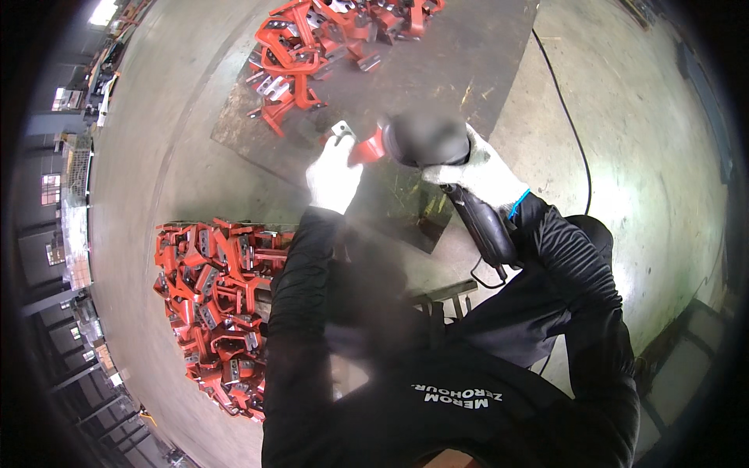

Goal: The person uses an angle grinder to smooth the edges of red metal parts. They pick up each part from a pile, grind it, and place it on a nearby table, repeating this process throughout the clip.

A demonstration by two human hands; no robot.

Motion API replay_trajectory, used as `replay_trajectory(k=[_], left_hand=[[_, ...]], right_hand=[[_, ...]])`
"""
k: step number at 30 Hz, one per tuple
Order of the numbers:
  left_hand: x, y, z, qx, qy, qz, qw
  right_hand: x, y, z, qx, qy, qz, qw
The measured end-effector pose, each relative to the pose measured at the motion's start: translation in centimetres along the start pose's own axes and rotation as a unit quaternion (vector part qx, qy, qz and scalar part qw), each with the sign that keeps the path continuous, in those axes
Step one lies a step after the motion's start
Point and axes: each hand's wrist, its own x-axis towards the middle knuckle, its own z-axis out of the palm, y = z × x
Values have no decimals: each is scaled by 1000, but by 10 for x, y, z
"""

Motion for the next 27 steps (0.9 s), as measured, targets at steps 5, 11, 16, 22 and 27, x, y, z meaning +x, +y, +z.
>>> replay_trajectory(k=[5, 11, 16, 22, 27], left_hand=[[-1, 5, 0, 4, 15, 13, 1000], [4, 2, -2, 17, 18, 17, 1000], [2, -2, 3, 41, 25, 56, 997], [8, -13, -4, 6, 53, 15, 998], [7, -5, -12, -3, 25, 10, 1000]], right_hand=[[0, -15, 2, 31, 5, 35, 999], [-5, -8, 1, 65, -28, 38, 997], [-2, -12, 4, 74, -30, 34, 996], [-14, -7, -3, 72, -59, 84, 992], [-8, -26, -4, 132, 27, 108, 985]])
